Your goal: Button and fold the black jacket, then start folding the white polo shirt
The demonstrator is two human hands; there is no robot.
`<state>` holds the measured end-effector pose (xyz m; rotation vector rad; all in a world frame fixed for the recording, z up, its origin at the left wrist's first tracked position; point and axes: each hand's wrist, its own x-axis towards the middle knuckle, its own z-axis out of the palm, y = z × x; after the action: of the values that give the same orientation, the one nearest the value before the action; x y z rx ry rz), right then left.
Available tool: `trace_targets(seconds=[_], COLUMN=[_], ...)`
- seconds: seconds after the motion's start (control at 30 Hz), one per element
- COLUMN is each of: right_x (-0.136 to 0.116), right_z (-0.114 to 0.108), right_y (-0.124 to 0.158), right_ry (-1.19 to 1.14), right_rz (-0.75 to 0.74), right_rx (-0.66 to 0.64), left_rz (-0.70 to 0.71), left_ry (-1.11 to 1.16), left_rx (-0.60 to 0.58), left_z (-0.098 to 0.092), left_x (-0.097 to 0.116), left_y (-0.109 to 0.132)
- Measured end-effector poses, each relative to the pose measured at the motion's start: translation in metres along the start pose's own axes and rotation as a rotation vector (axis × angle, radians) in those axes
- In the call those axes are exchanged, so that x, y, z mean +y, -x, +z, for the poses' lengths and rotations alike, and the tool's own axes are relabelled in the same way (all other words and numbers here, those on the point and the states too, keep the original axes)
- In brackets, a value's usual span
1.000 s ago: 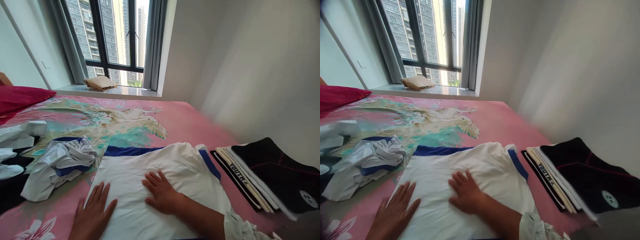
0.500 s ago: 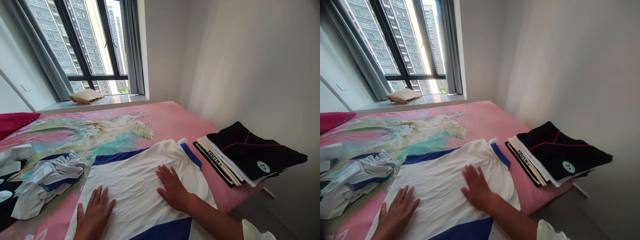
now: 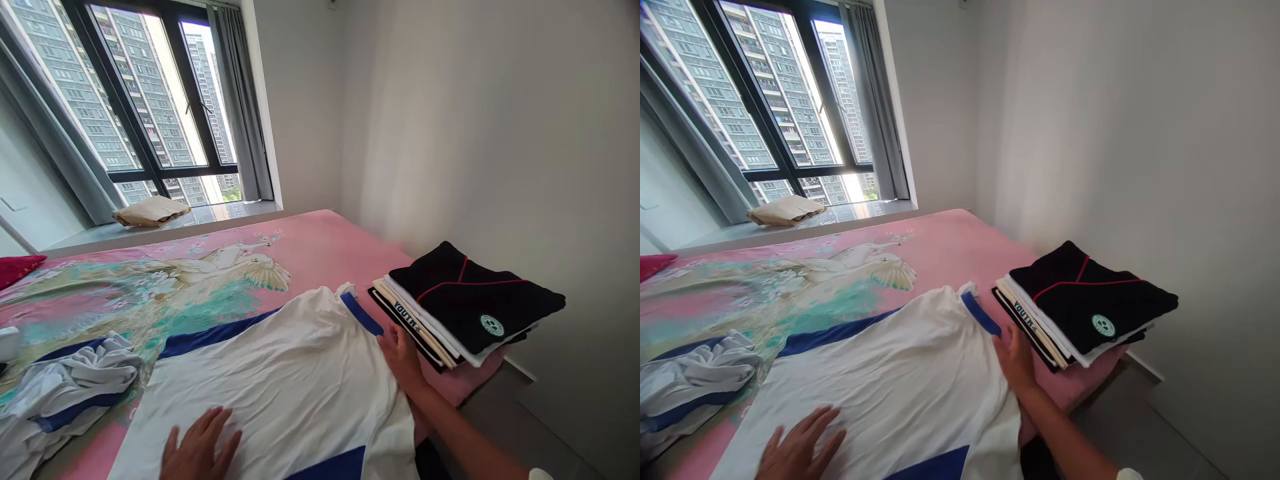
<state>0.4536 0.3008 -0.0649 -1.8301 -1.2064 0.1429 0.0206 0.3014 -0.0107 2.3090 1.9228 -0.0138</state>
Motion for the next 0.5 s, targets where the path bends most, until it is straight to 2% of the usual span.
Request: trace_targets(seconds=[0.07, 0.13, 0.2, 0.27, 0.33, 0.4, 0.5], right_x=[0.005, 0.004, 0.002, 0.002, 0.003, 0.0, -0.011], right_z=[0.0, 0.005, 0.01, 0.012, 0.008, 0.001, -0.004], right_y=[-0.009, -0.016, -0.019, -0.018, -0.016, -0.019, -0.046], right_ry=[-0.069, -0.087, -0.129, -0.245, -0.387, -0.484, -0.474], right_rz=[0.2, 0.266, 0.278, 0.29, 0.289, 0.27, 0.278], right_rx=[-0.114, -0.252, -0.297, -0.286, -0.333, -0.374, -0.243], left_rz=[0.147, 0.25, 0.241, 0.185, 0.16, 0.17, 0.19], left_ry=[0.128, 0.218, 0.263, 0.271, 0.237, 0.193, 0.17], left_rx=[0.1, 0.166, 0.183, 0.186, 0.217, 0.264, 0.309], left_z=[-0.009, -0.008, 0.002, 0.017, 0.034, 0.048, 0.059], left_x=[0.048, 0.098, 0.141, 0.172, 0.188, 0.193, 0.188], left_y=[-0.03, -0.062, -0.088, -0.106, -0.115, -0.117, -0.116])
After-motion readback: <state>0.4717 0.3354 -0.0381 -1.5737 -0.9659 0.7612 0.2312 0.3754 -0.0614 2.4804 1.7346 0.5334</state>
